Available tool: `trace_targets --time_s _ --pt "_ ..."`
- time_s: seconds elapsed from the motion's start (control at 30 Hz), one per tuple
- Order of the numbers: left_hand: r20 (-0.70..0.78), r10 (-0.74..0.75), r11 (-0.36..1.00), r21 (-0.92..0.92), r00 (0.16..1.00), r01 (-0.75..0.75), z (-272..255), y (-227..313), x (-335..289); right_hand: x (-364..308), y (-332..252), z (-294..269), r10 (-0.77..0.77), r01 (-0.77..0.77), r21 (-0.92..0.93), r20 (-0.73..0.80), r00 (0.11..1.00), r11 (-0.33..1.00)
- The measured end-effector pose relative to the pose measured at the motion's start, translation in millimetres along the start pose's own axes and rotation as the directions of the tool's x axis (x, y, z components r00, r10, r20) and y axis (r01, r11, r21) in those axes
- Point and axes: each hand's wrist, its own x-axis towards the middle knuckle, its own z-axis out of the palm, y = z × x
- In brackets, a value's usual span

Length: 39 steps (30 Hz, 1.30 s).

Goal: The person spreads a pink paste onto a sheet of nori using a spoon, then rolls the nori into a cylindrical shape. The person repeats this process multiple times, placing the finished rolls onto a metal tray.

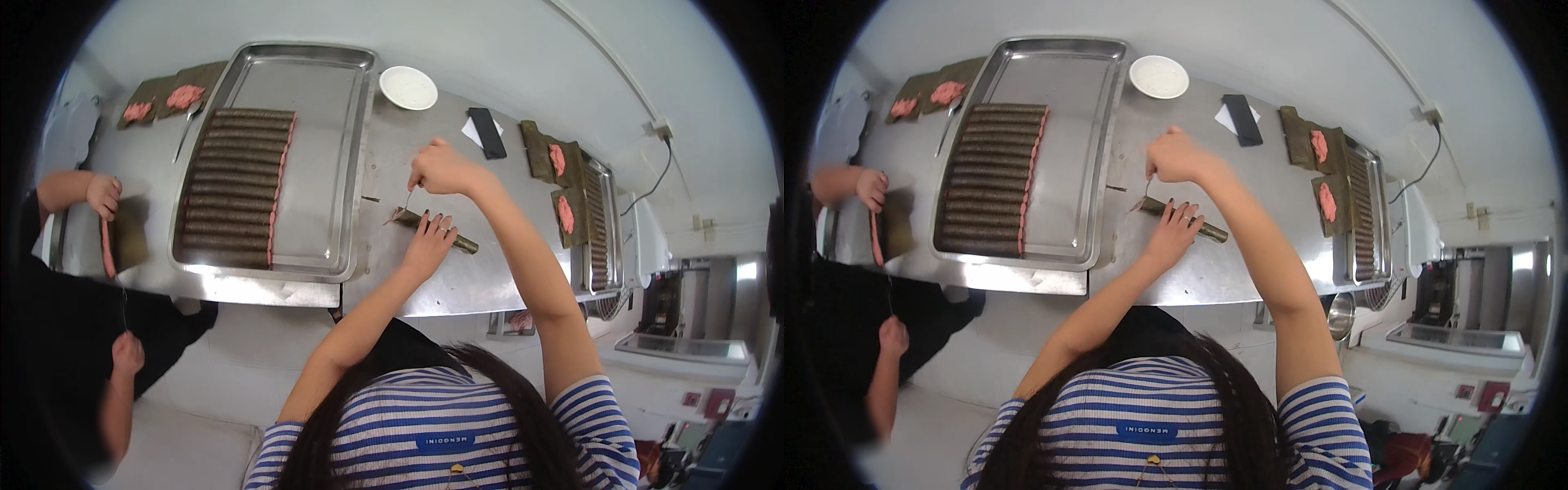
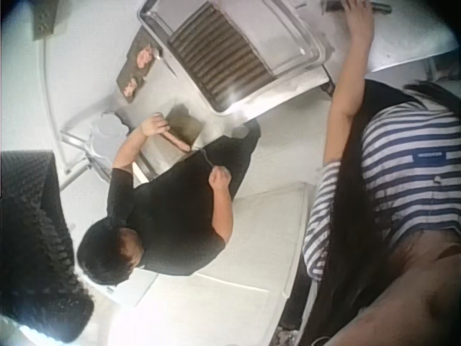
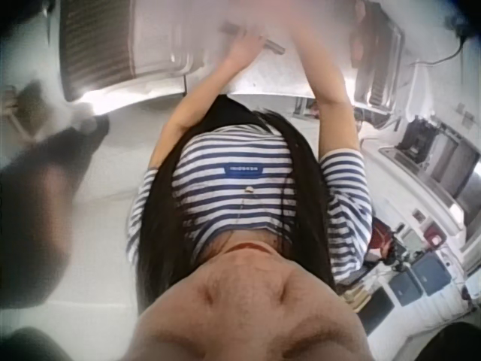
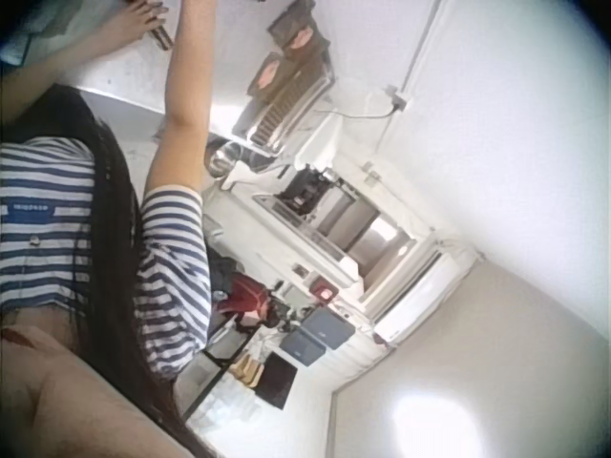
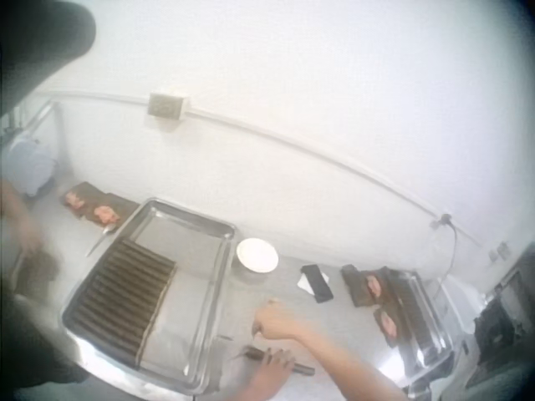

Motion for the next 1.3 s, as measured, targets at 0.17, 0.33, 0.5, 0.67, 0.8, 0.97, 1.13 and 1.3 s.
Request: trace_targets --time_s 0.17,0.33,0.5,0.67,0.8,0.97,1.13,1.3 --pt "0.030 0.033 0.995 -0.100 0.999 -0.030 -8.3 -4.2 -4.2 -108.2 43.7 29.1 0.342 -0.154 0.634 -0.185 0.921 0.757" --pt "0.150 0.053 0.994 -0.100 0.987 -0.038 -38.9 -29.2 5.5 -257.1 60.1 124.5 0.845 -0.135 0.960 -0.145 0.514 0.247" --pt "0.347 0.076 0.997 -0.031 0.935 -0.069 -66.2 -63.0 22.4 -349.6 85.3 220.6 0.998 -0.037 0.999 0.009 -0.058 -0.011" --pt "0.453 0.096 0.992 0.026 0.886 -0.121 -71.7 -76.0 38.5 -379.6 142.3 296.3 0.926 -0.079 0.990 0.079 -0.370 -0.116" --pt "0.485 0.058 0.995 0.039 0.872 -0.088 -74.4 -64.5 53.6 -393.2 190.7 342.8 0.821 -0.242 0.940 0.063 -0.568 -0.240" --pt "0.539 -0.051 0.988 0.153 0.841 -0.038 -88.8 -69.6 45.9 -372.0 198.7 313.6 0.834 -0.521 0.791 -0.025 -0.552 -0.321" --pt "0.546 -0.139 0.972 0.235 0.826 0.008 -86.3 -58.4 47.8 -326.3 152.6 290.0 0.927 -0.477 0.815 -0.376 -0.003 0.329" --pt "0.562 -0.165 0.964 0.266 0.811 0.011 -81.5 -52.8 55.1 -202.2 60.8 237.5 0.628 -0.071 0.753 -0.489 0.606 0.655"
